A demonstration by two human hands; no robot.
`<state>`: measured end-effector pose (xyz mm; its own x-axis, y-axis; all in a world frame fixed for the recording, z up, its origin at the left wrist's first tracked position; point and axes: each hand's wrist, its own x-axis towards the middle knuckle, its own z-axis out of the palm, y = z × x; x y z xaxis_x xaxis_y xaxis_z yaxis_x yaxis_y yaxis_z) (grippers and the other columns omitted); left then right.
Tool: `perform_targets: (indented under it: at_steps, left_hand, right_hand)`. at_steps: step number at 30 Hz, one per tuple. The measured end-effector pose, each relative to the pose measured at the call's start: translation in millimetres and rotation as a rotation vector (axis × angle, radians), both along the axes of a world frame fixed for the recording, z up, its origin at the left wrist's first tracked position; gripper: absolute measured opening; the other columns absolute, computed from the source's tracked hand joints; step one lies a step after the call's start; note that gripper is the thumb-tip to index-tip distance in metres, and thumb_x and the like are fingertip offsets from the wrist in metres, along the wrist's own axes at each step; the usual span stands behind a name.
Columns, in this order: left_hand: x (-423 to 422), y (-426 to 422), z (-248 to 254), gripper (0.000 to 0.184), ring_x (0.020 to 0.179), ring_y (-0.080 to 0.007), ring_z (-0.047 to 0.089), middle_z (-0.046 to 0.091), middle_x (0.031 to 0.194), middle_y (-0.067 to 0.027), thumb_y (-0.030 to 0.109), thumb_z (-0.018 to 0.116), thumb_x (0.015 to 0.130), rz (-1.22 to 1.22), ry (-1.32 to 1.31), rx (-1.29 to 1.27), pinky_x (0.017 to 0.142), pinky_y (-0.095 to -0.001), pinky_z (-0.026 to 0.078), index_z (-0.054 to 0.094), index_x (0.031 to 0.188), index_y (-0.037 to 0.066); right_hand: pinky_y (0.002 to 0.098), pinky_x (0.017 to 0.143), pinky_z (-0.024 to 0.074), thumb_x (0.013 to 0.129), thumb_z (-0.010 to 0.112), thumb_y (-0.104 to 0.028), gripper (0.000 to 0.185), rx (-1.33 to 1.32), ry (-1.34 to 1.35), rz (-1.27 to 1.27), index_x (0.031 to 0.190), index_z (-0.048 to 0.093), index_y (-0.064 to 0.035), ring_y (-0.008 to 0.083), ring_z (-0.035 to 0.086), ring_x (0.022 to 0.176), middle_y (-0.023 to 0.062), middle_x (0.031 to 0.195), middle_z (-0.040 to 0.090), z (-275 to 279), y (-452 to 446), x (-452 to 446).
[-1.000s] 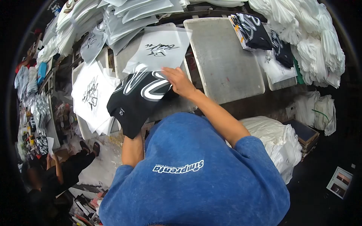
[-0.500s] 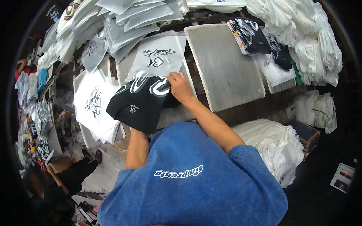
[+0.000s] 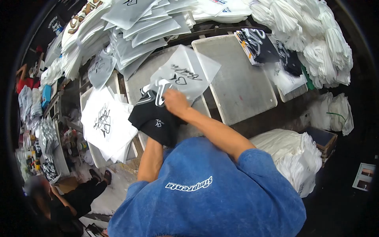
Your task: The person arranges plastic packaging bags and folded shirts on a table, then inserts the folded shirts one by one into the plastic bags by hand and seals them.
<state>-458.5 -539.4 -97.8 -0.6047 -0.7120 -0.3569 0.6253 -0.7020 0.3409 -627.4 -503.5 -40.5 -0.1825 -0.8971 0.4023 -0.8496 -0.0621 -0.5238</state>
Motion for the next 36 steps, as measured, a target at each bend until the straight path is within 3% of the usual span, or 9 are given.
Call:
perform_targets:
  at_steps: [4,8,14,16,19,24,27,32,36]
  left_hand:
    - [3.5,-7.5,-0.1,0.037,0.113,-0.0297,0.057,0.062,0.121,-0.0107,0.034,0.050,0.097,0.002,0.005,0.001,0.101,-0.0461,0.044,0.057,0.121,0.006]
    - [9.3,-13.8,0.3,0.037,0.112,-0.0296,0.057,0.062,0.121,-0.0106,0.034,0.050,0.097,0.012,0.013,0.008,0.101,-0.0460,0.044,0.057,0.121,0.006]
    - [6.1,-19.9,0.0,0.037,0.112,-0.0295,0.058,0.062,0.120,-0.0104,0.033,0.051,0.097,0.012,0.040,0.018,0.101,-0.0459,0.044,0.057,0.121,0.006]
    - [8.9,-24.0,-0.6,0.037,0.112,-0.0294,0.058,0.062,0.120,-0.0104,0.033,0.051,0.097,0.020,0.051,0.020,0.101,-0.0459,0.044,0.057,0.121,0.006]
    - [8.5,-34.6,-2.2,0.037,0.112,-0.0293,0.058,0.063,0.120,-0.0103,0.033,0.051,0.097,0.043,0.074,0.018,0.101,-0.0458,0.044,0.057,0.120,0.006]
    - [-1.1,-50.5,-1.7,0.037,0.112,-0.0292,0.058,0.063,0.119,-0.0102,0.033,0.051,0.097,0.054,0.114,0.013,0.101,-0.0458,0.044,0.057,0.120,0.006]
    - [-10.4,-56.0,-3.1,0.037,0.112,-0.0292,0.058,0.063,0.119,-0.0101,0.033,0.051,0.097,0.059,0.158,0.031,0.101,-0.0457,0.044,0.057,0.120,0.006]
    - [-54.9,-86.1,-3.9,0.036,0.111,-0.0291,0.058,0.063,0.119,-0.0100,0.033,0.051,0.097,0.046,0.269,0.045,0.100,-0.0456,0.044,0.057,0.120,0.006]
    - [-75.3,-98.3,-9.4,0.036,0.111,-0.0290,0.058,0.063,0.118,-0.0099,0.033,0.052,0.097,0.035,0.309,0.065,0.100,-0.0455,0.044,0.057,0.120,0.006]
  right_hand:
    - [0.0417,0.064,0.0492,0.079,0.062,-0.006,0.015,-0.211,-0.050,0.123,0.092,0.066,-0.0022,0.0313,0.058,0.070,0.0113,0.078,0.055,29.2,9.5,36.6]
    - [0.0390,0.064,0.0493,0.079,0.061,-0.006,0.018,-0.181,-0.023,-0.170,0.096,0.068,-0.0053,0.0294,0.059,0.072,0.0102,0.078,0.054,25.2,-12.9,6.5]
    - [0.0377,0.064,0.0493,0.078,0.063,-0.006,0.012,-0.214,0.032,0.337,0.089,0.066,-0.0059,0.0272,0.059,0.073,0.0086,0.078,0.053,53.4,-34.0,43.5]
    - [0.0384,0.066,0.0496,0.076,0.063,-0.005,0.014,-0.128,0.030,0.360,0.090,0.065,-0.0067,0.0280,0.059,0.077,0.0090,0.079,0.053,58.0,-21.0,35.6]
    - [0.0405,0.067,0.0497,0.075,0.059,-0.003,0.014,-0.141,0.066,-0.033,0.088,0.062,-0.0074,0.0305,0.058,0.078,0.0112,0.082,0.053,37.9,-10.2,5.4]
    - [0.0411,0.073,0.0498,0.070,0.063,0.000,0.027,-0.109,0.042,0.302,0.096,0.064,-0.0072,0.0316,0.057,0.083,0.0113,0.088,0.054,40.9,3.5,42.8]
    - [0.0416,0.076,0.0484,0.069,0.064,-0.001,0.022,-0.102,-0.010,-0.059,0.091,0.064,-0.0060,0.0328,0.056,0.087,0.0118,0.090,0.056,34.0,18.6,27.3]
    - [0.0407,0.075,0.0481,0.072,0.063,0.000,0.018,-0.080,-0.160,0.226,0.089,0.065,-0.0047,0.0339,0.056,0.087,0.0132,0.089,0.057,10.4,32.2,46.1]
    - [0.0392,0.070,0.0475,0.078,0.059,0.000,0.011,-0.096,-0.117,-0.126,0.088,0.064,-0.0036,0.0328,0.057,0.081,0.0141,0.087,0.056,-8.7,37.6,5.1]
